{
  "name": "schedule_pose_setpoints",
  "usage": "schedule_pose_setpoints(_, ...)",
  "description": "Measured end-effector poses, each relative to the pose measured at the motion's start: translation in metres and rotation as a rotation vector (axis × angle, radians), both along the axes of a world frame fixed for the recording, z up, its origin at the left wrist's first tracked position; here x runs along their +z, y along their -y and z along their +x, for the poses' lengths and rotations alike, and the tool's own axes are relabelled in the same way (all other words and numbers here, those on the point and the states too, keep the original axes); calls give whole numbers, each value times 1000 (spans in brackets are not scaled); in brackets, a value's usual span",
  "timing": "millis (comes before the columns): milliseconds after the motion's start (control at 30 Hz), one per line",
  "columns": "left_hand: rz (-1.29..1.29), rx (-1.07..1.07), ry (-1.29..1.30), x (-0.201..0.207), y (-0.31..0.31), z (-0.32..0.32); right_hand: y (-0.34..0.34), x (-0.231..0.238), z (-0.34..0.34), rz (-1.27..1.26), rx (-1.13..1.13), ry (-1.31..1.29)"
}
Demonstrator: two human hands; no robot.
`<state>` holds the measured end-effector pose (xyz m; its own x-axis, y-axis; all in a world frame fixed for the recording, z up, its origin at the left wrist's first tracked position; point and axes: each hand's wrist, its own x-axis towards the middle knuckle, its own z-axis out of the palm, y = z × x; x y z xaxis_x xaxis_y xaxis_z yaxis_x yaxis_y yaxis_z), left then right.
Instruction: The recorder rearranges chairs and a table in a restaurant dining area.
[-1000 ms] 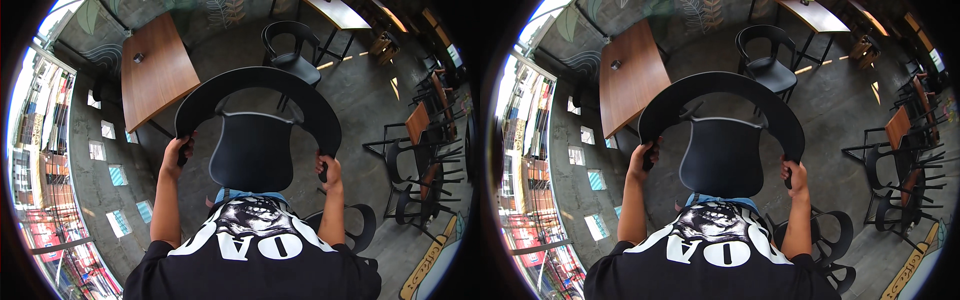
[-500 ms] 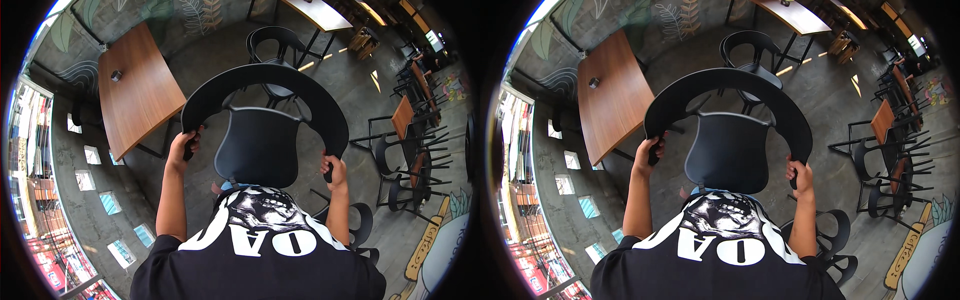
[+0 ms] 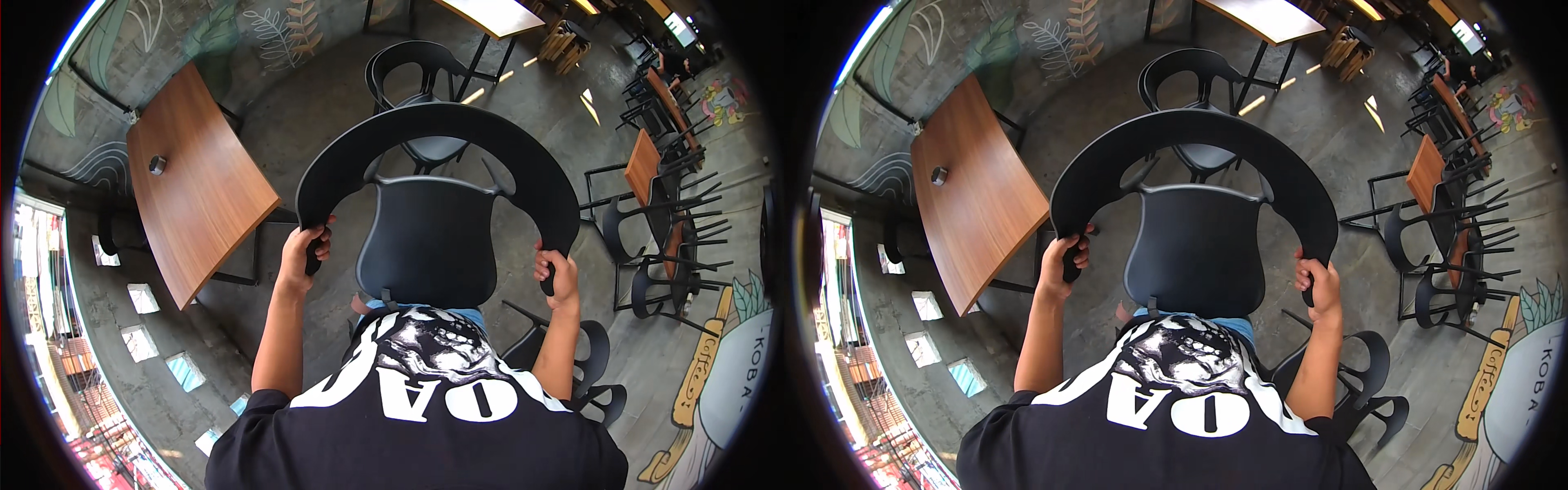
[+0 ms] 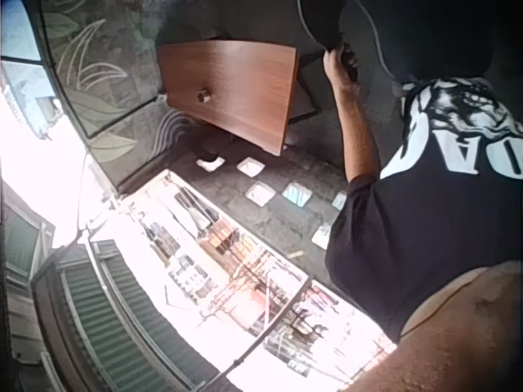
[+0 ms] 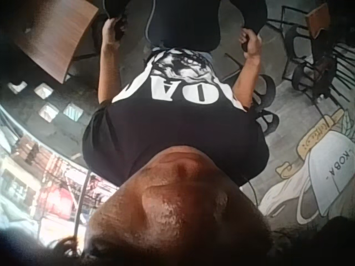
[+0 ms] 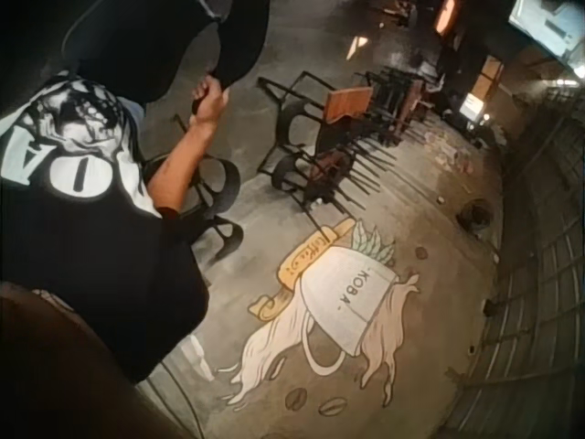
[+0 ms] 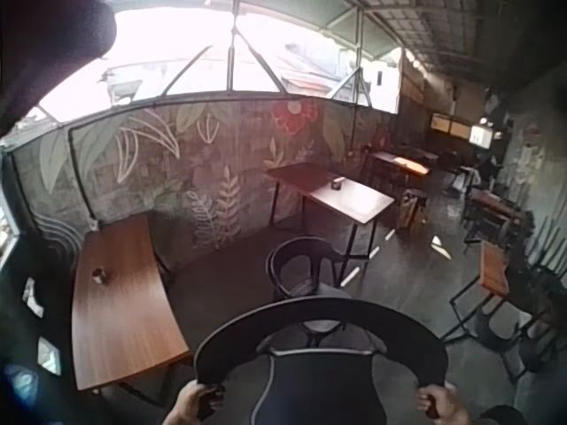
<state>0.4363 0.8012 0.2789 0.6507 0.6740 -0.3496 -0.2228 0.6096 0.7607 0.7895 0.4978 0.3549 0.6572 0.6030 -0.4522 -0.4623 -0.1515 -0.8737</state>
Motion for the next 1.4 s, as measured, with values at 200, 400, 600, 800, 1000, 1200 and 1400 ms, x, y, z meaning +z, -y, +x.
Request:
schedule_pose_setpoints(200, 13, 16, -55, 9, 9, 46, 5, -17, 51, 19, -3, -60)
schedule_pose_setpoints(400, 38, 107, -87, 31, 44, 110, 4, -23, 145, 38, 70, -69)
schedule_pose_setpoints(600, 63, 223, -98, 42, 74, 172, -6, -27, 234, 56, 177, -84)
schedule_pose_setpoints(800, 50, 340, -115, 64, 96, 219, -33, -6, 308, 57, 310, -86)
schedule_pose_setpoints(1000, 27, 434, -128, 67, 103, 254, -73, 1, 361, 18, 435, -71)
schedule_pose_setpoints(1200, -26, 505, -71, 47, 91, 279, -112, 14, 392, -9, 499, 2)
schedule_pose_setpoints(1400, -20, 532, -38, 47, 62, 311, -152, 24, 422, -16, 548, 23)
